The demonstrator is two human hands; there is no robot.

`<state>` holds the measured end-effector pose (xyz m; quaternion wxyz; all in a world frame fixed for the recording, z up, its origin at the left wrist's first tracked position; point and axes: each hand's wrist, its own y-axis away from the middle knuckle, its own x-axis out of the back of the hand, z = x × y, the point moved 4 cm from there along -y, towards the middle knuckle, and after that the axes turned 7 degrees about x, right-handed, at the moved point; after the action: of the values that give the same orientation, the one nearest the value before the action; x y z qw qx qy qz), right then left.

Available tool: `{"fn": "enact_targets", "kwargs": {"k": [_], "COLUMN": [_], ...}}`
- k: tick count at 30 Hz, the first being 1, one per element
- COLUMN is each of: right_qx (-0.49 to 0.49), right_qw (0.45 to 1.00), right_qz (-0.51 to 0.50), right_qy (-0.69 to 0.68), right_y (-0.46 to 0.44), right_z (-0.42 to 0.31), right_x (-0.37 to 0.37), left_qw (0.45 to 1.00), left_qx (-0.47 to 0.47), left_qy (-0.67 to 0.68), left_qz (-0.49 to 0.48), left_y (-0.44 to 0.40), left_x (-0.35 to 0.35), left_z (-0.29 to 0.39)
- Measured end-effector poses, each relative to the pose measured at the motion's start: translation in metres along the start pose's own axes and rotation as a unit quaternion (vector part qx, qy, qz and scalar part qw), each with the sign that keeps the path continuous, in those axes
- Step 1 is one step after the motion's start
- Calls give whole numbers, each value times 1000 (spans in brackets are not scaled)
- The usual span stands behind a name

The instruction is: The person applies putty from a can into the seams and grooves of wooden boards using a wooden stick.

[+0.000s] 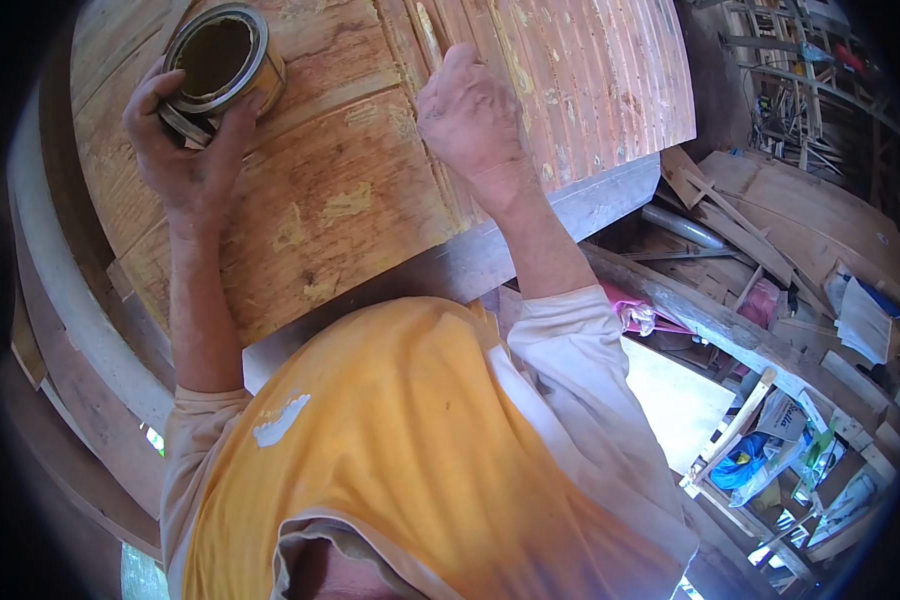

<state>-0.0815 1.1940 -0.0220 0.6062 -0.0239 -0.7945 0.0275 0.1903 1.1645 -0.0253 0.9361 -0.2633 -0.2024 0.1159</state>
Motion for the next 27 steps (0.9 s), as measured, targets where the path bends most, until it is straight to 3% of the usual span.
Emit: {"fn": "enact_targets", "kwargs": {"k": [10, 13, 16, 21, 24, 27], "right_qx": [-15, -20, -45, -72, -32, 3], "right_qw": [995, 995, 994, 990, 989, 985], "right_qz": [17, 19, -4, -23, -41, 13], "right_qy": [-95, -97, -102, -115, -135, -173], "right_y": [-3, -10, -12, -4, 12, 13], "right_z": [3, 7, 2, 0, -16, -13], "right_x": [-17, -25, -24, -28, -21, -18], "left_qw": [1000, 998, 1000, 1000, 996, 994], "left_qx": [0, 46, -6, -9, -63, -89], "left_qy": [30, 53, 5, 27, 58, 58], "left_qz": [3, -3, 8, 7, 17, 28], "left_y": [-1, 4, 0, 0, -7, -9], "left_x": [1, -1, 1, 1, 3, 3], "left_z": [-1, -4, 3, 2, 9, 12]}}
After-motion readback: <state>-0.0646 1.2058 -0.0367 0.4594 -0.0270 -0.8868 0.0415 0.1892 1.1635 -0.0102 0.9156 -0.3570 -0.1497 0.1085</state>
